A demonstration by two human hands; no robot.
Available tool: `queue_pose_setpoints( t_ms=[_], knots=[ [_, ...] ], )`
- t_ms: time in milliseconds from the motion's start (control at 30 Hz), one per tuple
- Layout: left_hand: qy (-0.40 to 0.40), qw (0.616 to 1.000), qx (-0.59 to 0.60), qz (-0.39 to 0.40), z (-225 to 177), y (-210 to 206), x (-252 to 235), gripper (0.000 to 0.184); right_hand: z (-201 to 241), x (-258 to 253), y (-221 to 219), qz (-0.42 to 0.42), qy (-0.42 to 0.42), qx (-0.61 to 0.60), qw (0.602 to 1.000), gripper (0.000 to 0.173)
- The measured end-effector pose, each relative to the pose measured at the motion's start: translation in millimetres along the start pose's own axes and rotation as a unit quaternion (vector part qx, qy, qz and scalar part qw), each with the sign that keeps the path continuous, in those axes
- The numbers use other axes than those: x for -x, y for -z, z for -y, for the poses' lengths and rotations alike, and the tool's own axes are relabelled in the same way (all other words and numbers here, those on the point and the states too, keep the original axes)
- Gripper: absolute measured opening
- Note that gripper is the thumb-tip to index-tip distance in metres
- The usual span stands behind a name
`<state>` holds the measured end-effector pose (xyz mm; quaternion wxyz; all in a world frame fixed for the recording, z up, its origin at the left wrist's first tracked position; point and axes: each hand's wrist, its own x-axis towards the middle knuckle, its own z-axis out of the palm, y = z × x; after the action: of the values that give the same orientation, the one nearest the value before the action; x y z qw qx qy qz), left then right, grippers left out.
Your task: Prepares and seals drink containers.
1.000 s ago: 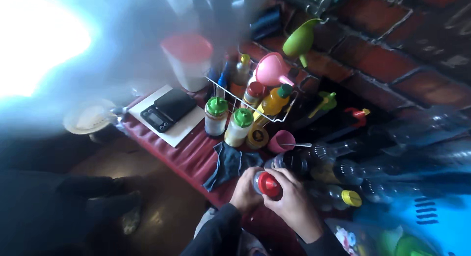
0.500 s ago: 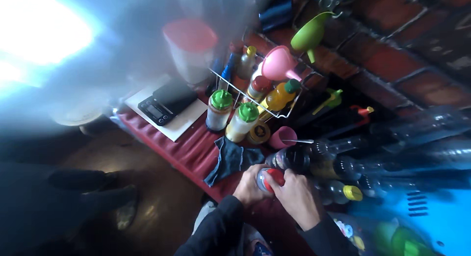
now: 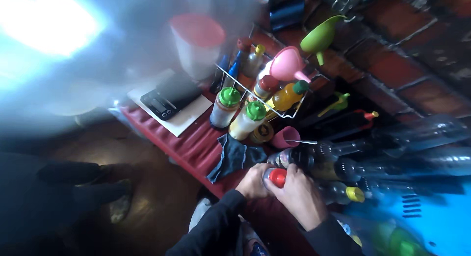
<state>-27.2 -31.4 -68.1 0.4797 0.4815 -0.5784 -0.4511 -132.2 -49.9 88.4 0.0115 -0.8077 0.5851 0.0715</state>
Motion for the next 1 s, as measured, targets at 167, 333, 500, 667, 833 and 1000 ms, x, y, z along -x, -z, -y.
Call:
queue_pose_setpoints(
  t_ms=[167,333,500,667,833,1000],
  knots=[
    [0.015,1.000,0.002,0.025,0,-1,-2,0.078,0,-14,26,0.129,-0.073,0.034,0.988,0.088],
    [-0.034,0.991,0.020,0.129,7,22,-14,0.076,-37,-4,10,0.067,0.219,-0.069,0.971,0.074],
    [-0.106,0.959,-0.002,0.261,14,38,-29,0.067,-29,0,-10,0.022,0.166,-0.115,0.979,0.069],
    [-0.086,0.957,0.013,0.277,11,39,-31,0.065,-32,0,-6,0.057,0.146,-0.168,0.973,0.068],
    [-0.076,0.947,0.010,0.312,9,37,-33,0.064,-44,0,-3,0.070,0.221,-0.208,0.950,0.069],
    [-0.091,0.946,0.030,0.310,13,36,-28,0.068,-44,6,-9,0.041,0.197,-0.195,0.960,0.074]
  ],
)
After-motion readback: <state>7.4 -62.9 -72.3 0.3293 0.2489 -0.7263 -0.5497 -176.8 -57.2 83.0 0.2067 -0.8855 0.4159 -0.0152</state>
